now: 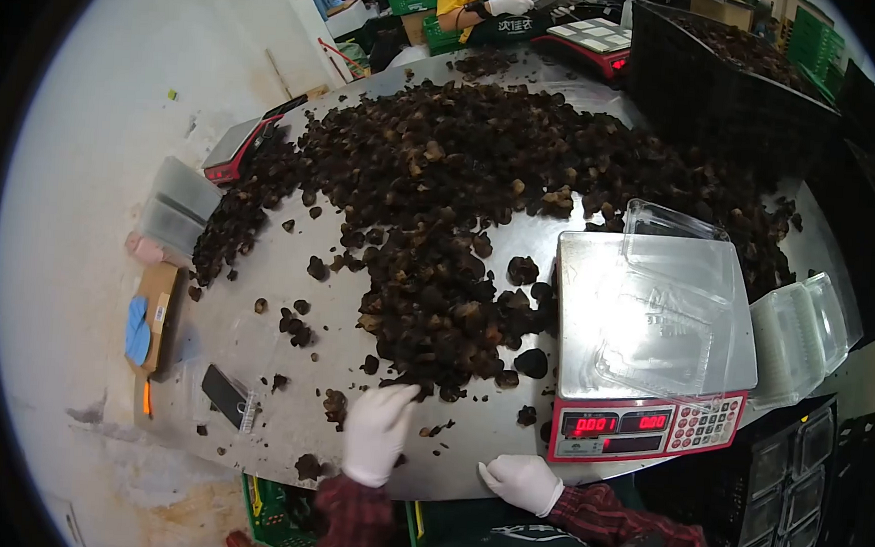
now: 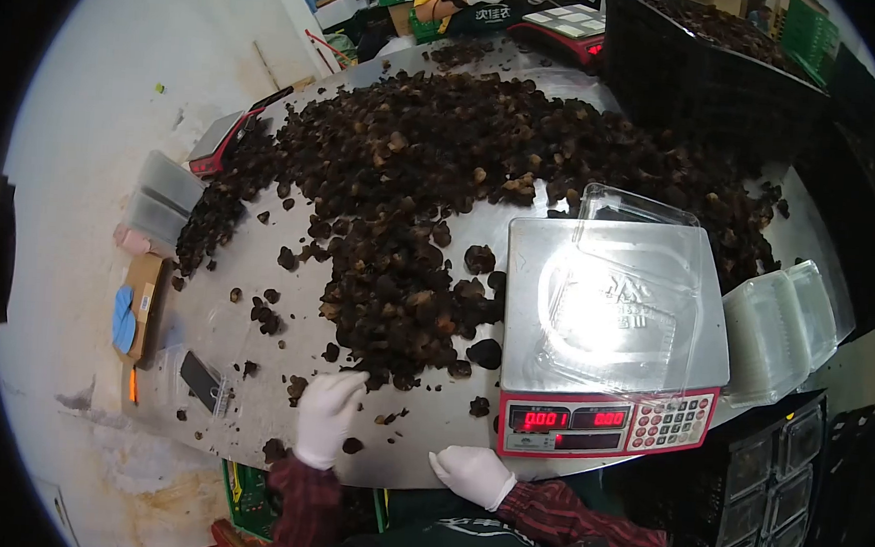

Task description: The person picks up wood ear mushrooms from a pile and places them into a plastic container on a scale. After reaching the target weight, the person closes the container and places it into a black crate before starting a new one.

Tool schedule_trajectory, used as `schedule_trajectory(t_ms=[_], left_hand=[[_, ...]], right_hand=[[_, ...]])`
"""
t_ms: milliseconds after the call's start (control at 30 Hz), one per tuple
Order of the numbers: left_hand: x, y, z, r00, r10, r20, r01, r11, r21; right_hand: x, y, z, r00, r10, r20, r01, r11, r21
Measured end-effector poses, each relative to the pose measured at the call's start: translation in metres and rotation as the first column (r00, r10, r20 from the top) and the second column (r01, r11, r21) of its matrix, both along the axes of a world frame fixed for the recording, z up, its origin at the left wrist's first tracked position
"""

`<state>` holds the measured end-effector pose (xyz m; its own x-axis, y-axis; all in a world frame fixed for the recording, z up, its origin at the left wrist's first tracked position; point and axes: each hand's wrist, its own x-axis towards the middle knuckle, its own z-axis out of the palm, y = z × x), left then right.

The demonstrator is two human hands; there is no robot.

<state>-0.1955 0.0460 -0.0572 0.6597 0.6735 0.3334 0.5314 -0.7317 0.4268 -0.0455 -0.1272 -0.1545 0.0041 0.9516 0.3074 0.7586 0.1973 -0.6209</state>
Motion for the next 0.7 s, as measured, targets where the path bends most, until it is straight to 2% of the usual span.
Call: schedule_trajectory(t_ms=[33,100,200,267,333,367,400,433,467,500,533,567,600,667,700], left_hand=[[0.027,0.005,-0.009,0.992,-0.102,0.068,0.094,0.990,0.102],[0.081,0.011,-0.019,0.987,-0.150,0.049,0.139,0.973,0.184],[0.135,0.027,-0.049,0.967,-0.107,-0.231,0.172,0.944,0.283],[0.149,0.036,-0.054,0.943,-0.080,-0.324,0.185,0.933,0.308],[0.139,0.038,-0.044,0.990,-0.140,-0.021,0.142,0.973,0.181],[0.130,0.041,-0.040,0.960,-0.162,0.229,0.159,0.987,0.029],[0.119,0.035,-0.024,0.937,-0.011,0.349,0.133,0.935,-0.329],[0.105,0.036,-0.017,0.847,0.113,0.520,0.264,0.759,-0.595],[0.089,0.040,-0.013,0.729,0.296,0.617,0.427,0.507,-0.749],[0.073,0.044,-0.013,0.595,0.410,0.692,0.616,0.321,-0.720],[0.057,0.047,-0.013,0.452,0.537,0.712,0.783,0.144,-0.605],[0.047,0.047,-0.011,0.377,0.581,0.721,0.852,0.089,-0.517],[0.041,0.043,-0.006,0.351,0.577,0.737,0.853,0.128,-0.506],[0.030,0.047,-0.011,0.410,0.581,0.703,0.768,0.196,-0.610],[0.024,0.052,-0.022,0.616,0.453,0.644,0.560,0.323,-0.763]], right_hand=[[-0.001,0.000,-0.002,0.999,-0.019,-0.033,0.019,1.000,0.006],[-0.001,0.000,-0.005,0.997,-0.048,-0.063,0.049,0.999,0.013],[-0.002,0.001,-0.006,0.995,-0.071,-0.069,0.073,0.997,0.026],[-0.001,0.001,-0.008,0.994,-0.057,-0.090,0.061,0.997,0.047],[0.000,0.001,-0.007,0.994,-0.064,-0.092,0.069,0.996,0.047],[-0.001,0.001,-0.006,0.993,-0.062,-0.099,0.067,0.997,0.047],[-0.001,0.001,-0.005,0.992,-0.062,-0.107,0.067,0.997,0.045],[-0.001,0.001,-0.004,0.994,-0.066,-0.092,0.069,0.997,0.022],[-0.001,0.001,-0.003,0.995,-0.065,-0.077,0.065,0.998,0.000],[-0.001,0.001,-0.003,0.995,-0.050,-0.082,0.050,0.999,0.000],[0.000,0.002,-0.003,0.996,-0.045,-0.082,0.046,0.999,0.011],[0.000,0.001,-0.004,0.996,-0.042,-0.082,0.044,0.999,0.020],[0.000,0.001,-0.004,0.996,-0.036,-0.085,0.037,0.999,0.019],[-0.001,0.001,-0.004,0.996,-0.051,-0.075,0.051,0.999,-0.005],[-0.001,0.001,-0.004,0.996,-0.053,-0.076,0.053,0.999,-0.006]])
